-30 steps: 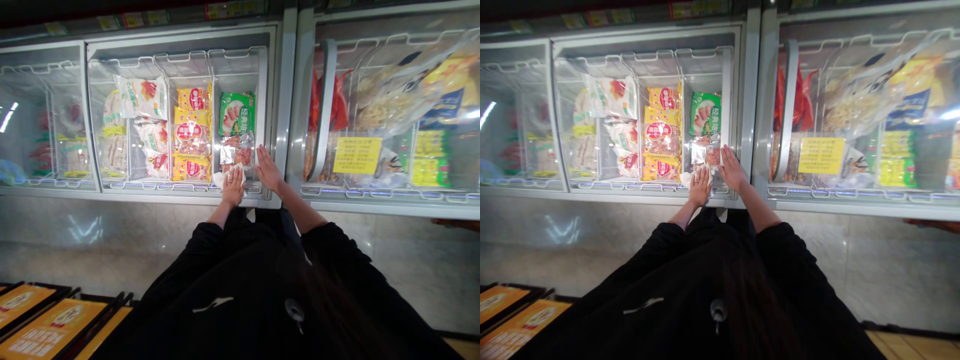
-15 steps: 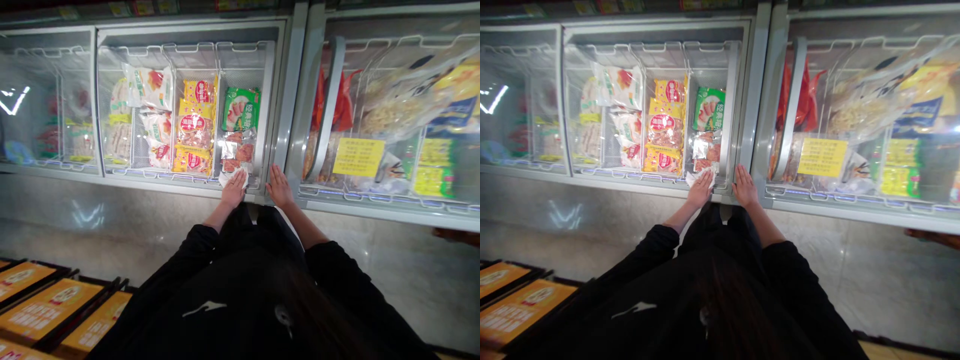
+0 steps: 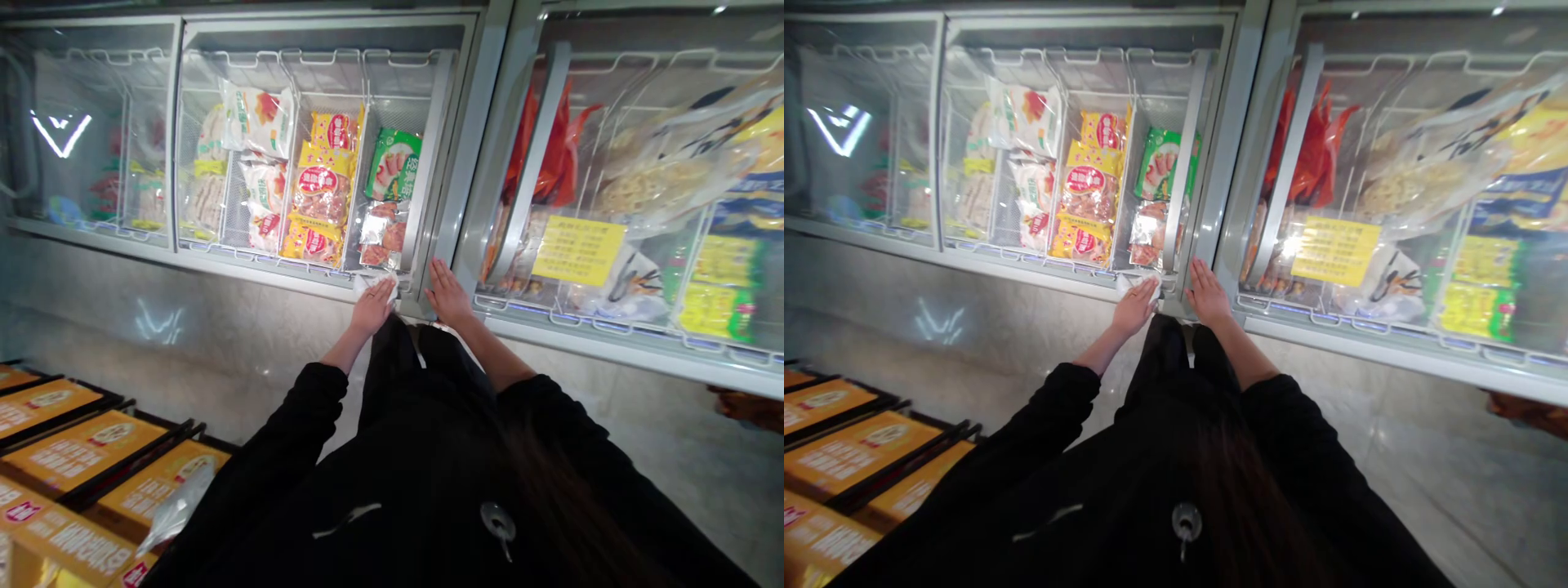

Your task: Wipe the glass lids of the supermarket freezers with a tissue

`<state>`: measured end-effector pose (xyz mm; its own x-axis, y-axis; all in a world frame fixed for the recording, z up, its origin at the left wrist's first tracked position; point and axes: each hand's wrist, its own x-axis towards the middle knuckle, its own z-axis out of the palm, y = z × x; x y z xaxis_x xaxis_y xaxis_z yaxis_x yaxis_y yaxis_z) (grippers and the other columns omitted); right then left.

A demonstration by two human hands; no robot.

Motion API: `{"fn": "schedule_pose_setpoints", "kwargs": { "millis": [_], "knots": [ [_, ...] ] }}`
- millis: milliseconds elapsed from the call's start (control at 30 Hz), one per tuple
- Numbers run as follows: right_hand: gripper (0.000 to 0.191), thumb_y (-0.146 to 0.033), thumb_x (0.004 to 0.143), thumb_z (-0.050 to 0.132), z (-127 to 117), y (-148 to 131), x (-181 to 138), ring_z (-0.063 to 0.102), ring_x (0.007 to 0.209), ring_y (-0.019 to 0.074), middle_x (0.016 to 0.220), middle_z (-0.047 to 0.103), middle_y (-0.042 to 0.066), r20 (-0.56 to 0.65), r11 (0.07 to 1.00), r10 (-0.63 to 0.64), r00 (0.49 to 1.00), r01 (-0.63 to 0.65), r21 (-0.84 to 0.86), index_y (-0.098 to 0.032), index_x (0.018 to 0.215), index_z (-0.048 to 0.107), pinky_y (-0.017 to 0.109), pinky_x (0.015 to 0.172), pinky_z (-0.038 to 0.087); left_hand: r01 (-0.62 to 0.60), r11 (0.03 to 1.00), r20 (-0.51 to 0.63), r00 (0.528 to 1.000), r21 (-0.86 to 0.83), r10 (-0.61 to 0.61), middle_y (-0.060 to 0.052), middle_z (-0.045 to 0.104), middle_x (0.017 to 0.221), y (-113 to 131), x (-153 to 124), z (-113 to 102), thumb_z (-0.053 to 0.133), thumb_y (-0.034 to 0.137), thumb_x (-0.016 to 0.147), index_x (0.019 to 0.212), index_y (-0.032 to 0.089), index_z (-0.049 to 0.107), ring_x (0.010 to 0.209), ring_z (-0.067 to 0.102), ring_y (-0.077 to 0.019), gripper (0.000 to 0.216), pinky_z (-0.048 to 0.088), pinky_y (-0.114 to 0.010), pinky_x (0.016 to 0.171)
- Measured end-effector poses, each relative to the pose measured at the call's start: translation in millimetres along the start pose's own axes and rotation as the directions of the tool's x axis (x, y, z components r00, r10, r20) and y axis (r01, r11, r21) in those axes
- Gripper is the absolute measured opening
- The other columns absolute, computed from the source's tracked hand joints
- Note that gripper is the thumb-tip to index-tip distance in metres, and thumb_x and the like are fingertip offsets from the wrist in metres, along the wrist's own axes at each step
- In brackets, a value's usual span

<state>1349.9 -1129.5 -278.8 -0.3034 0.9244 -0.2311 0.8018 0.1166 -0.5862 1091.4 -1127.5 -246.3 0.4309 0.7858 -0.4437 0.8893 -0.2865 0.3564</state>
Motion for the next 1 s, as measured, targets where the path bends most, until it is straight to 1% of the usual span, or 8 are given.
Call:
{"fn": "schedule_pose_setpoints", "kwargs": {
  "millis": [167, 300, 433, 533, 633, 767, 900, 1000],
  "knots": [
    [0.071, -0.038, 0.111, 0.036, 14, -22, -10, 0.019, 0.171, 0.0289, 0.182, 0.024, 0.017, 0.032, 1.000, 0.018, 0.999, -0.019, 0.013, -0.002, 0.172, 0.030, 0.050, 0.139, 0.023, 0.385, 0.917, -0.157, 0.904, -0.101, -0.397, -0.009, 0.029, 0.181, 29, -9, 27, 0.032, 0.026, 0.110, 0.174, 0.017, 0.028, 0.170, 0.023, -0.0265, 0.065, 0.028, -0.054, 0.137],
    [0.069, -0.037, 0.111, 0.035, 27, -31, -15, 0.016, 0.171, 0.0295, 0.182, 0.027, 0.014, 0.033, 0.999, 0.041, 0.999, -0.042, 0.028, -0.006, 0.172, 0.032, 0.053, 0.139, 0.023, 0.016, 0.998, -0.074, 0.997, -0.063, -0.021, -0.002, 0.030, 0.181, 52, -17, 51, 0.034, 0.029, 0.111, 0.173, 0.021, 0.033, 0.170, 0.021, -0.0216, 0.062, 0.021, -0.046, 0.139],
    [0.069, -0.035, 0.110, 0.035, 26, -28, -17, 0.016, 0.171, 0.0289, 0.182, 0.027, 0.013, 0.041, 1.000, 0.005, 0.999, -0.005, 0.006, -0.006, 0.173, 0.031, 0.052, 0.139, 0.024, 0.086, 0.996, -0.073, 0.993, -0.030, -0.088, -0.002, 0.032, 0.181, -10, -37, 32, 0.037, 0.024, 0.109, 0.173, 0.024, 0.032, 0.170, 0.022, -0.0207, 0.065, 0.019, -0.045, 0.140],
    [0.069, -0.035, 0.110, 0.035, 23, -30, -15, 0.018, 0.171, 0.0298, 0.181, 0.028, 0.014, 0.044, 0.999, 0.022, 0.999, -0.021, -0.029, -0.003, 0.171, 0.033, 0.051, 0.139, 0.024, 0.377, 0.922, -0.187, 0.903, -0.085, -0.386, -0.009, 0.026, 0.183, -68, -46, 6, 0.034, 0.024, 0.109, 0.174, 0.014, 0.027, 0.171, 0.017, -0.0251, 0.066, 0.021, -0.048, 0.139],
    [0.070, -0.035, 0.110, 0.035, 24, -40, -13, 0.017, 0.171, 0.0325, 0.181, 0.029, 0.015, 0.035, 0.997, 0.058, 0.998, -0.057, -0.048, 0.000, 0.170, 0.034, 0.052, 0.140, 0.022, 0.511, 0.844, -0.243, 0.808, -0.162, -0.536, -0.010, 0.021, 0.184, -85, -44, -4, 0.033, 0.025, 0.110, 0.174, 0.010, 0.023, 0.172, 0.012, -0.0259, 0.067, 0.020, -0.047, 0.139],
    [0.069, -0.033, 0.109, 0.035, 29, -51, -15, 0.021, 0.170, 0.0321, 0.180, 0.031, 0.016, 0.055, 0.996, 0.083, 0.995, -0.080, -0.046, 0.000, 0.170, 0.035, 0.054, 0.139, 0.025, 0.495, 0.855, -0.220, 0.827, -0.154, -0.518, -0.009, 0.021, 0.184, -34, -35, 20, 0.034, 0.025, 0.110, 0.175, 0.013, 0.024, 0.172, 0.011, -0.0258, 0.066, 0.021, -0.047, 0.139],
    [0.067, -0.031, 0.109, 0.033, 32, -52, -22, 0.026, 0.169, 0.0286, 0.180, 0.032, 0.015, 0.072, 0.996, 0.084, 0.994, -0.082, -0.036, -0.005, 0.170, 0.036, 0.054, 0.138, 0.026, 0.215, 0.975, -0.148, 0.964, -0.062, -0.222, -0.006, 0.026, 0.183, 37, -28, 53, 0.036, 0.028, 0.111, 0.175, 0.018, 0.027, 0.171, 0.016, -0.0242, 0.065, 0.023, -0.048, 0.138],
    [0.067, -0.029, 0.108, 0.032, 32, -47, -31, 0.022, 0.170, 0.0272, 0.181, 0.028, 0.015, 0.031, 0.987, 0.158, 0.987, -0.157, -0.034, -0.004, 0.171, 0.034, 0.052, 0.139, 0.024, -0.024, 0.999, -0.090, 0.996, -0.026, 0.022, -0.003, 0.029, 0.181, 57, -20, 58, 0.034, 0.027, 0.111, 0.173, 0.020, 0.031, 0.171, 0.019, -0.0216, 0.063, 0.020, -0.046, 0.139]
  ]
}}
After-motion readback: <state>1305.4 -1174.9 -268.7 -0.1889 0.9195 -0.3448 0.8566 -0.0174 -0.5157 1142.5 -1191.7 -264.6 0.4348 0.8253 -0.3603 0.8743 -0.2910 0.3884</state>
